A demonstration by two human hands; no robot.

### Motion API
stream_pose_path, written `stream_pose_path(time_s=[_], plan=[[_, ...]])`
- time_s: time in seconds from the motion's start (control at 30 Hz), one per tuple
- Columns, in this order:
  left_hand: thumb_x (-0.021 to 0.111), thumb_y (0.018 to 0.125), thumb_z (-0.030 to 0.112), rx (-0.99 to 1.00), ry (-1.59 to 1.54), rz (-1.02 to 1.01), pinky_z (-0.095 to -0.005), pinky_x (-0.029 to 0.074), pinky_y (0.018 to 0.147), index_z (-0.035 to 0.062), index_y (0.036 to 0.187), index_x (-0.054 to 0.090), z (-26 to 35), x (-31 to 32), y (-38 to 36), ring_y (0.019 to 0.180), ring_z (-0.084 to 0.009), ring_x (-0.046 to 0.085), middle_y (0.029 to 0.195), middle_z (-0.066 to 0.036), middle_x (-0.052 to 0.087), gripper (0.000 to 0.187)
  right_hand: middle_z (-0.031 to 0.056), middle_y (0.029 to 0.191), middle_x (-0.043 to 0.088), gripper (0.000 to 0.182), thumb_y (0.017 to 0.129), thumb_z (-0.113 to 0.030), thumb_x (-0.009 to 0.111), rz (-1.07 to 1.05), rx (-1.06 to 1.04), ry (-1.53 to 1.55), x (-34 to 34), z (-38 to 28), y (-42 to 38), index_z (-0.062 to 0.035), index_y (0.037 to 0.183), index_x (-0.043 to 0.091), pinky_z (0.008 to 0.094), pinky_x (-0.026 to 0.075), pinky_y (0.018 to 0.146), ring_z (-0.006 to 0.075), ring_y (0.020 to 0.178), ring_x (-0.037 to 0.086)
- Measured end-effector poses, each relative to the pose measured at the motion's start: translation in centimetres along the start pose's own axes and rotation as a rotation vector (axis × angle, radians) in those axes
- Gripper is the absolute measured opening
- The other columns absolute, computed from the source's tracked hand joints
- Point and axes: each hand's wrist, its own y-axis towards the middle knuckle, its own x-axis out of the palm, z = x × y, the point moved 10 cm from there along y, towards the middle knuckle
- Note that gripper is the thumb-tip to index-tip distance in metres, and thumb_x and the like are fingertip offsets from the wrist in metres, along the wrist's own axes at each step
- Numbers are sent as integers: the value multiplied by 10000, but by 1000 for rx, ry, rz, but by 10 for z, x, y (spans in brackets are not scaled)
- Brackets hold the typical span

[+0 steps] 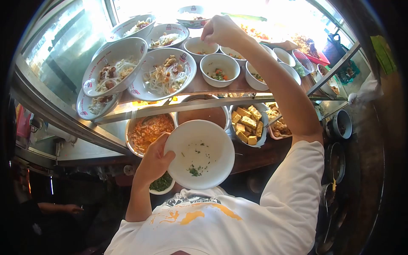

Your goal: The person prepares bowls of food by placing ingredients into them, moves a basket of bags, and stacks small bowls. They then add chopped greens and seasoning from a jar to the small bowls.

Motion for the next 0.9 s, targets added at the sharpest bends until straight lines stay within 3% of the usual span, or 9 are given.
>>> stream_pose_path(time_s=[0.23,0.33,0.43,0.47,0.6,0.7,0.83,0.87,0.9], plan=[[544,790,23,-36,37,44,-255,463,652,-26,1106,546,-53,-7,-28,704,-88,536,832,-77,605,320,97,802,717,134,792,-111,697,32,-87,-14,-1,4,0,-21,882,737,282,526,681,157,700,668],[534,794,44,-40,112,67,-269,468,629,-13,1116,553,-53,-12,-34,653,-98,545,797,-76,617,327,98,780,699,113,774,-168,711,237,-174,-12,-23,28,-10,-66,817,734,299,473,597,177,657,628],[528,793,49,-23,165,108,-275,472,630,-11,1116,554,-65,-20,-38,660,-114,566,817,-101,638,330,93,786,702,98,761,-138,730,116,-75,-473,-50,4,-38,-67,828,735,292,483,604,168,668,631],[528,793,51,-27,169,114,-278,474,633,-9,1115,553,-70,-21,-39,664,-119,573,817,-112,640,329,79,761,692,94,749,-76,737,264,-117,-93,-65,26,-51,-56,841,733,292,493,604,154,672,626],[528,797,55,-68,232,114,-292,483,646,-1,1118,548,-88,-20,-44,680,-145,602,811,-147,644,326,97,882,722,182,874,-101,659,111,211,48,-41,60,-64,-20,1025,719,250,554,798,159,836,698],[531,803,54,-100,298,103,-313,489,655,3,1111,538,-100,-17,-45,675,-182,615,812,-171,643,313,106,909,720,181,874,-81,650,41,139,395,-21,37,-80,-21,1031,716,251,550,817,150,876,689],[528,812,51,-92,330,111,-349,497,674,0,1083,519,-126,-10,-50,699,-237,648,824,-199,646,276,62,968,712,196,875,-92,662,108,-26,27,-20,0,-95,-8,1049,698,248,526,727,101,830,658],[529,816,51,-155,324,102,-369,501,696,1,1064,506,-135,-7,-53,758,-257,677,831,-215,644,254,75,734,684,126,728,-21,737,391,-177,137,-49,-44,-106,-34,853,729,298,498,590,152,644,622],[535,830,62,-202,335,76,-375,502,687,5,1083,494,-146,-4,-56,777,-269,684,830,-221,644,263,58,774,689,128,782,-54,711,354,-164,39,-49,-58,-118,-25,906,720,280,501,618,128,683,625]])
